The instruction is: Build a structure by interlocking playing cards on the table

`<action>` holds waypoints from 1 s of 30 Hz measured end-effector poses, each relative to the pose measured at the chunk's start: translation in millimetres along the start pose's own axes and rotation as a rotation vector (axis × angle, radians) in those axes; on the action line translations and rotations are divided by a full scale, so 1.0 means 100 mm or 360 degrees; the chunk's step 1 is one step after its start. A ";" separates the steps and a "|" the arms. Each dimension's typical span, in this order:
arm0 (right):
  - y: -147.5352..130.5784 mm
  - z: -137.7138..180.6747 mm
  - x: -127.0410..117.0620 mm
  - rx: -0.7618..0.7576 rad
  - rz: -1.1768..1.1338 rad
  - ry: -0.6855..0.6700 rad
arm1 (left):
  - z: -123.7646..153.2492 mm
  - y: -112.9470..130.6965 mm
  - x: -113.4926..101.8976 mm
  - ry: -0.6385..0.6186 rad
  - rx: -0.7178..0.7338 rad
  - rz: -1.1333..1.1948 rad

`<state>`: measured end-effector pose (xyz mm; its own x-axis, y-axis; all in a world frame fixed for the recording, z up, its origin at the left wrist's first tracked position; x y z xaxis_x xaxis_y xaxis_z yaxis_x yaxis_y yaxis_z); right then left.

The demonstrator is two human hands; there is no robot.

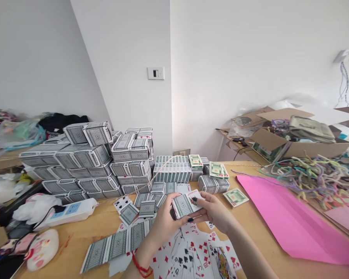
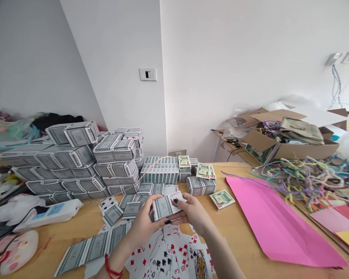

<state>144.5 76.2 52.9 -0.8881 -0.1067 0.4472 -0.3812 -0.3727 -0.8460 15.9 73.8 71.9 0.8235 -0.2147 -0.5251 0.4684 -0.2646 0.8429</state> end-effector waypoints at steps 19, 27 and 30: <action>-0.01 -0.13 -0.25 -0.0123 0.0240 0.0070 | -0.01 0.01 -0.08 0.0015 0.0057 0.0027; -0.02 -0.12 -0.29 -0.0082 0.0288 0.0108 | -0.05 -0.04 -0.07 0.0045 0.0105 0.0082; -0.04 -0.12 -0.33 -0.0111 0.0355 0.0166 | -0.06 -0.05 -0.07 0.0041 0.0094 0.0042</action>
<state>172.0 92.3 38.6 -0.9725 -0.0822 0.2177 -0.1863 -0.2857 -0.9400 9.2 82.0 72.3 0.8435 -0.1985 -0.4990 0.4274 -0.3144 0.8476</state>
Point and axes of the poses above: each hand's wrist, its own z-axis away from the middle knuckle, its own x-axis out of the palm, y = z × x, the point moved 9 cm from there along -z, towards the middle knuckle, and after that the axes turned 11 degrees about -z, right-handed, at the moved point
